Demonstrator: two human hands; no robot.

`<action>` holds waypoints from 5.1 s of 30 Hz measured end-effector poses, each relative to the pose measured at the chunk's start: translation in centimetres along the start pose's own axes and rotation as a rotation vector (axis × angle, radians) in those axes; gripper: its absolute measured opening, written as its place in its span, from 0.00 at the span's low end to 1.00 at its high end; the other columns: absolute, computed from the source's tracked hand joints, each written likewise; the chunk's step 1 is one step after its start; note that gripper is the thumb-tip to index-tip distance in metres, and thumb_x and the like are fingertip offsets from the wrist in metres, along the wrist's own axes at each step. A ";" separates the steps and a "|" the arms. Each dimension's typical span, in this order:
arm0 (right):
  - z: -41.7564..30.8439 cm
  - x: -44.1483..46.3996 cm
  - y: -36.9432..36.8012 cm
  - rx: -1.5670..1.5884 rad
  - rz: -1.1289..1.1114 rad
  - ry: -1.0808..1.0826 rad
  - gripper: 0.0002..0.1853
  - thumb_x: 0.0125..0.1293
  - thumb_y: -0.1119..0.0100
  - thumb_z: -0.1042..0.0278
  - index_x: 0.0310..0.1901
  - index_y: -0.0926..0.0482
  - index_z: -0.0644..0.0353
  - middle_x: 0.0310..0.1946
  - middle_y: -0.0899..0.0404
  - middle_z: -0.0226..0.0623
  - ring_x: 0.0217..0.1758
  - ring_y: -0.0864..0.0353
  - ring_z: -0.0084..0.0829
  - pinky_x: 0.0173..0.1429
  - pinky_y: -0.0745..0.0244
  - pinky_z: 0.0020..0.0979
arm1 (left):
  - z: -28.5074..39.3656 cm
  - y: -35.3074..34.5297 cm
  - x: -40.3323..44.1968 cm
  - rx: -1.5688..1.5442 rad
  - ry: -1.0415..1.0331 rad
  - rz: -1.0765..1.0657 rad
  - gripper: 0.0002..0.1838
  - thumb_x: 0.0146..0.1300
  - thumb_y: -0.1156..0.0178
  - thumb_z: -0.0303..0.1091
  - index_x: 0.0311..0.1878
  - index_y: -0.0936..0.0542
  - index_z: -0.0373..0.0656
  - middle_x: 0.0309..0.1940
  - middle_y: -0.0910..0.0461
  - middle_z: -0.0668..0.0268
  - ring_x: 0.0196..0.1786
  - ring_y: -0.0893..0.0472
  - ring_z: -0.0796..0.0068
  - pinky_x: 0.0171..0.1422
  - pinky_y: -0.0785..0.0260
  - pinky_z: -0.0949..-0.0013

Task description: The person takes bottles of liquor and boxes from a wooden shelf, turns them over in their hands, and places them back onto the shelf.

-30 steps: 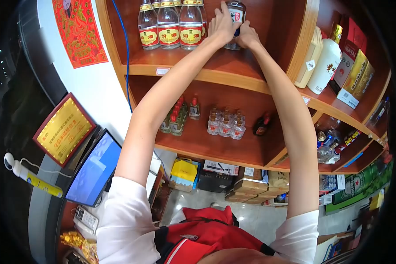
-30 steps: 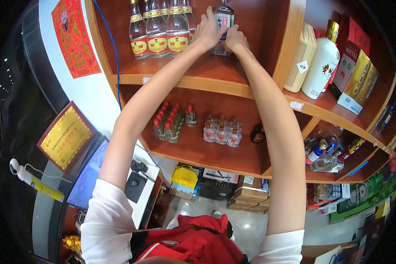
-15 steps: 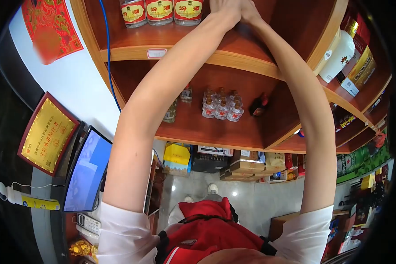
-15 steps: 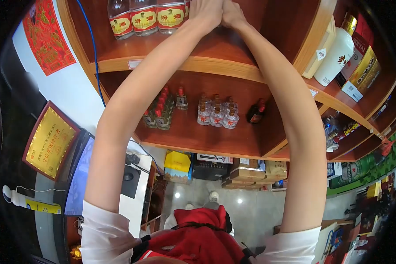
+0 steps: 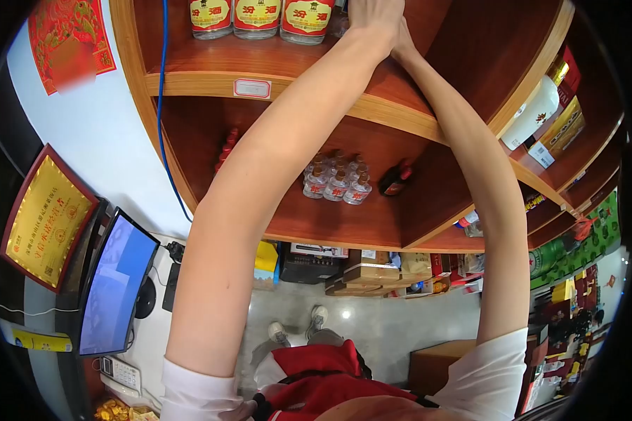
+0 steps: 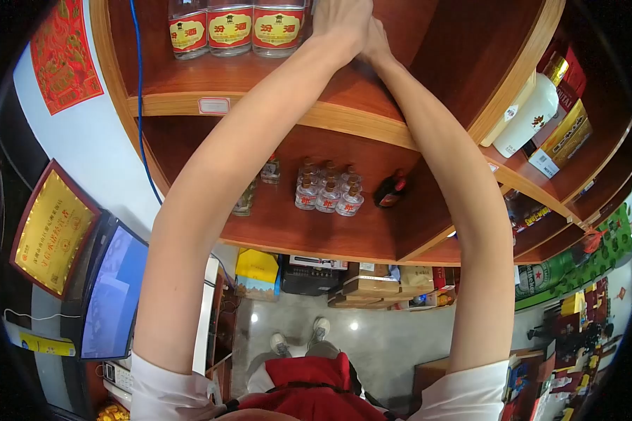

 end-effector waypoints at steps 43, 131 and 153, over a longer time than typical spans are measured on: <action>19.4 -63.9 61.3 -0.321 0.355 -0.625 0.10 0.70 0.38 0.65 0.40 0.23 0.64 0.37 0.18 0.47 0.47 0.18 0.49 0.52 0.22 0.46 | 76.4 7.2 -14.7 -1.058 -0.471 -0.507 0.17 0.71 0.40 0.40 0.58 0.22 0.42 0.53 0.22 0.54 0.53 0.17 0.51 0.59 0.24 0.50; -15.3 -20.1 21.8 0.518 0.219 0.144 0.40 0.64 0.25 0.64 0.71 0.35 0.71 0.53 0.18 0.57 0.54 0.15 0.56 0.54 0.17 0.50 | 6.1 27.3 -4.3 -0.750 0.321 -0.222 0.51 0.62 0.22 0.33 0.82 0.44 0.40 0.66 0.25 0.52 0.62 0.17 0.61 0.54 0.16 0.63; -10.3 -10.6 14.1 -0.192 -0.074 -0.433 0.39 0.64 0.25 0.51 0.61 0.34 0.75 0.48 0.15 0.63 0.55 0.14 0.59 0.58 0.18 0.52 | 1.1 5.4 1.9 -0.850 -0.112 -0.460 0.47 0.62 0.24 0.34 0.77 0.44 0.36 0.62 0.23 0.39 0.67 0.22 0.50 0.73 0.30 0.53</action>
Point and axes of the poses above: each hand's wrist, its own x-axis towards the middle knuckle, its own y-axis out of the back of the hand, z = x × y, the point moved 5 cm from there along x, towards the middle knuckle
